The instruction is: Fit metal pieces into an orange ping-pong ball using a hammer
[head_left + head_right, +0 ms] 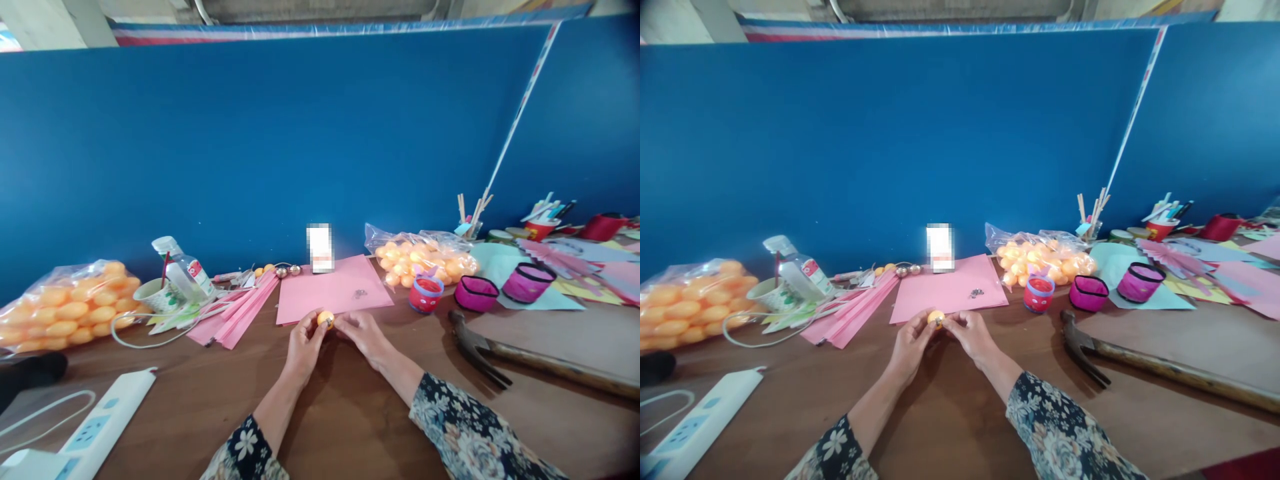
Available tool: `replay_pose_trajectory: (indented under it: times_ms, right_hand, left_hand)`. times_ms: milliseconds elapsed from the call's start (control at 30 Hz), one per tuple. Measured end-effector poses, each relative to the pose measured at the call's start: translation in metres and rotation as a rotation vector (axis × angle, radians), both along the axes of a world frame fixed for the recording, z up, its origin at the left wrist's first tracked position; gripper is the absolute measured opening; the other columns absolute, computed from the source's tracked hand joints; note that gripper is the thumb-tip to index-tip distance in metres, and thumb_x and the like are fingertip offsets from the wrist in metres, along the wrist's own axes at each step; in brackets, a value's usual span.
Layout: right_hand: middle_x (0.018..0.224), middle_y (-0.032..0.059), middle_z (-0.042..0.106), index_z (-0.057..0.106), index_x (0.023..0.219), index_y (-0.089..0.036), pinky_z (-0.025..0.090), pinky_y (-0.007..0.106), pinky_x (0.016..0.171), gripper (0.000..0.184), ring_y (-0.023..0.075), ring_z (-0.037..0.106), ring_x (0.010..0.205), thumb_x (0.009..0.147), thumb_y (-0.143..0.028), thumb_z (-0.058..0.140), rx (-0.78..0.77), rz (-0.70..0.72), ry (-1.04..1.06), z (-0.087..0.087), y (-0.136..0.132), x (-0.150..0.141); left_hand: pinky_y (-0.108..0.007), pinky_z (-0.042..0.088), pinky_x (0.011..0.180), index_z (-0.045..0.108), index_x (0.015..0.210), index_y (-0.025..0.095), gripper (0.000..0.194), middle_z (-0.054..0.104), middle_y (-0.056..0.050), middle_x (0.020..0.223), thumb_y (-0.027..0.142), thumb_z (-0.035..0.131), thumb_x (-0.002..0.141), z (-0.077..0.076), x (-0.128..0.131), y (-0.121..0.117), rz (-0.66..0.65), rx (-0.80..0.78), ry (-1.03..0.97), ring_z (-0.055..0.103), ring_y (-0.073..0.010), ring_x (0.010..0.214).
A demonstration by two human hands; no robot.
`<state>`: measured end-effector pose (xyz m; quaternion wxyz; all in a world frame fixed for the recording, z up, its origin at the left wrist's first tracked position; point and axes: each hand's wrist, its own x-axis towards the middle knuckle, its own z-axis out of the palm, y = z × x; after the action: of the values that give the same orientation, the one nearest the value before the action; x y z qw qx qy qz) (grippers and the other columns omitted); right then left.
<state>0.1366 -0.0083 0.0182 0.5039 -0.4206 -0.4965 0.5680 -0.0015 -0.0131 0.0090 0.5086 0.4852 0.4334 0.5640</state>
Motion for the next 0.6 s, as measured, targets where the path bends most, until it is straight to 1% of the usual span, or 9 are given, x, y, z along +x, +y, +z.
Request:
replay_pose_trajectory:
  times_ms: [133,300,433,533,600]
  right_hand:
    - [0.068,0.0029,0.063,0.064,0.071,-0.012,0.047,0.028,0.067,0.030,0.0146,0.057,0.065,0.065,-0.041,0.065,0.009,-0.042,-0.006,-0.003,-0.001,-0.001]
    - [0.066,0.0032,0.064,0.064,0.071,-0.012,0.046,0.027,0.064,0.032,0.0149,0.057,0.064,0.065,-0.043,0.064,0.037,-0.091,-0.054,-0.008,0.000,-0.002]
    - [0.065,0.0028,0.063,0.063,0.071,-0.012,0.045,0.025,0.060,0.030,0.0141,0.056,0.061,0.066,-0.041,0.063,0.060,-0.121,-0.110,-0.009,0.002,-0.002]
    - [0.063,0.0014,0.062,0.061,0.070,-0.014,0.044,0.024,0.056,0.027,0.0135,0.056,0.059,0.066,-0.041,0.063,0.102,-0.149,-0.138,-0.011,0.003,-0.002]
    - [0.063,0.0002,0.061,0.057,0.070,-0.016,0.045,0.024,0.056,0.027,0.0142,0.057,0.060,0.064,-0.041,0.065,0.109,-0.182,-0.116,-0.013,0.003,-0.003]
  left_hand:
    - [-0.035,0.043,0.087,0.059,0.103,0.015,0.040,0.064,-0.009,0.102,0.031,0.063,0.067,-0.002,0.000,0.000,0.007,0.017,0.035,0.057,-0.0228,0.097]
    - [-0.035,0.041,0.090,0.058,0.105,0.015,0.042,0.063,-0.008,0.106,0.032,0.063,0.067,-0.003,-0.001,0.001,0.014,0.019,0.068,0.056,-0.0232,0.101]
    - [-0.036,0.040,0.091,0.058,0.107,0.015,0.044,0.063,-0.008,0.108,0.033,0.063,0.067,-0.004,0.000,0.002,0.024,0.009,0.074,0.055,-0.0236,0.102]
    - [-0.036,0.040,0.092,0.058,0.108,0.015,0.043,0.062,-0.009,0.109,0.033,0.062,0.068,-0.007,0.000,0.002,0.024,0.014,0.078,0.054,-0.0240,0.104]
    - [-0.037,0.041,0.092,0.057,0.109,0.015,0.043,0.061,-0.009,0.110,0.032,0.061,0.070,-0.008,0.000,0.002,-0.003,0.002,0.070,0.054,-0.0240,0.104]
